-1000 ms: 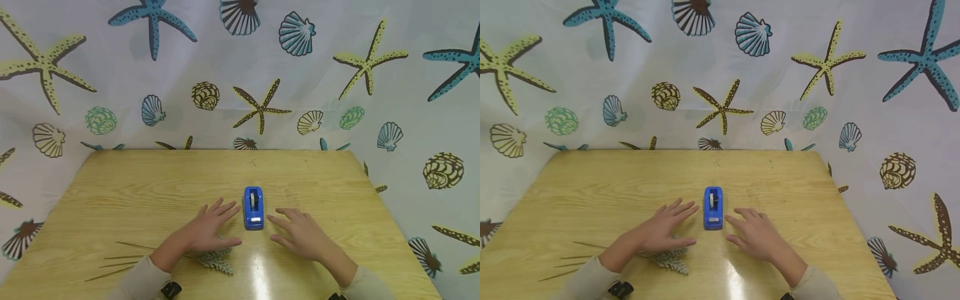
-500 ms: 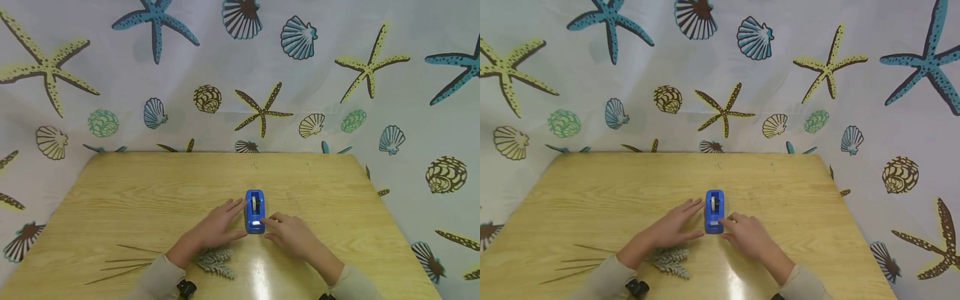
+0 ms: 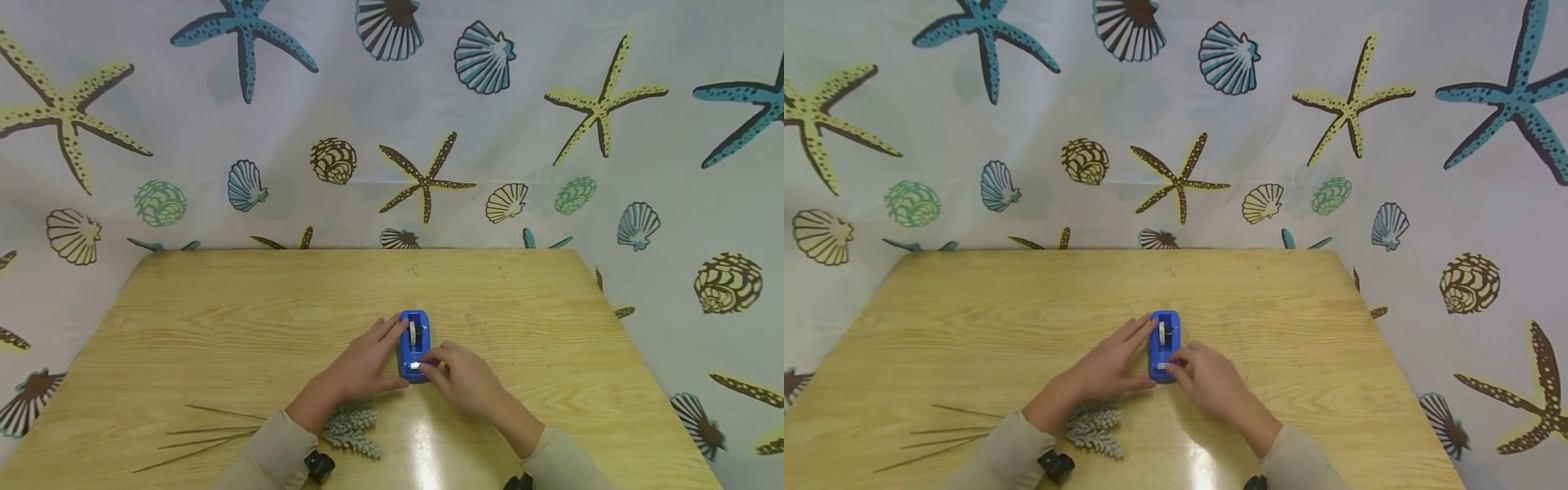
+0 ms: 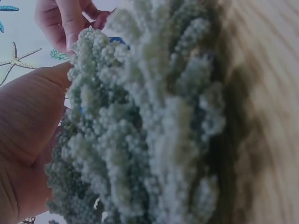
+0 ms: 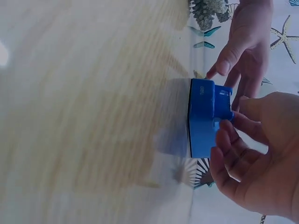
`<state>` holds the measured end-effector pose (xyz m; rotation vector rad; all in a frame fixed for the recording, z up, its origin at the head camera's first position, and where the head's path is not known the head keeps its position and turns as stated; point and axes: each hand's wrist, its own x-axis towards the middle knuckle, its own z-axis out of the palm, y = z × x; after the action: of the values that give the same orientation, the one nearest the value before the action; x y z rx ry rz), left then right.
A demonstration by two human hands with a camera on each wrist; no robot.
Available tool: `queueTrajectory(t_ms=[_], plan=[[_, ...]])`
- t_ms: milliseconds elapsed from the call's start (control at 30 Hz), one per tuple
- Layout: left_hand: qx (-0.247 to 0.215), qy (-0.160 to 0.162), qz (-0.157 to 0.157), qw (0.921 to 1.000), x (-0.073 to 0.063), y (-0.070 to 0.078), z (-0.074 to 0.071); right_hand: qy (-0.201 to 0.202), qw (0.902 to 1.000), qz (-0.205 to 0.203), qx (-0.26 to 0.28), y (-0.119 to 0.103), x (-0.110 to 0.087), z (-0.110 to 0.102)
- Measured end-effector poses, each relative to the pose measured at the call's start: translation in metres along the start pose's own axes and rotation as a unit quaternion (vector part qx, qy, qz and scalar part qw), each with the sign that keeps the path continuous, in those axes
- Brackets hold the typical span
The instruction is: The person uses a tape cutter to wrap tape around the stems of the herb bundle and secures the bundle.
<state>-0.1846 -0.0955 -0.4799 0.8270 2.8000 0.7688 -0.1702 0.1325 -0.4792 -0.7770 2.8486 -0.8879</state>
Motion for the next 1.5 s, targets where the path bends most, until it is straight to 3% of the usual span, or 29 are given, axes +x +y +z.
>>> queueTrajectory(t_ms=[100, 267, 567, 800, 867, 1067, 1233, 1367, 1500], plan=[[-0.002, 0.004, 0.000, 1.0000, 0.002, 0.001, 0.001, -0.007, 0.9945, 0.051, 0.092, 0.001, 0.003, 0.002], [-0.014, 0.002, -0.008, 0.9999, 0.004, 0.001, 0.002, -0.026, 0.9696, 0.119, 0.212, 0.000, 0.008, 0.005], [-0.006, 0.011, -0.008, 0.9999, 0.008, -0.002, 0.008, -0.037, 0.9447, 0.153, 0.288, 0.001, 0.012, 0.017], [-0.001, 0.008, -0.021, 0.9998, 0.008, -0.001, 0.015, -0.022, 0.9017, 0.229, 0.366, 0.003, 0.012, 0.024], [0.012, 0.007, -0.022, 0.9997, 0.008, -0.001, 0.016, -0.009, 0.8940, 0.239, 0.379, 0.002, 0.012, 0.025], [0.046, 0.009, -0.023, 0.9986, 0.011, 0.004, 0.011, 0.033, 0.8806, 0.250, 0.401, -0.002, 0.014, 0.026], [0.047, 0.002, -0.030, 0.9984, 0.010, 0.008, 0.008, 0.022, 0.8680, 0.253, 0.427, 0.000, 0.013, 0.027], [0.053, -0.005, -0.036, 0.9979, 0.009, 0.010, 0.008, 0.018, 0.8627, 0.244, 0.442, 0.000, 0.010, 0.029], [0.056, -0.008, -0.039, 0.9976, 0.009, 0.011, 0.008, 0.035, 0.8649, 0.229, 0.445, -0.001, 0.008, 0.030]])
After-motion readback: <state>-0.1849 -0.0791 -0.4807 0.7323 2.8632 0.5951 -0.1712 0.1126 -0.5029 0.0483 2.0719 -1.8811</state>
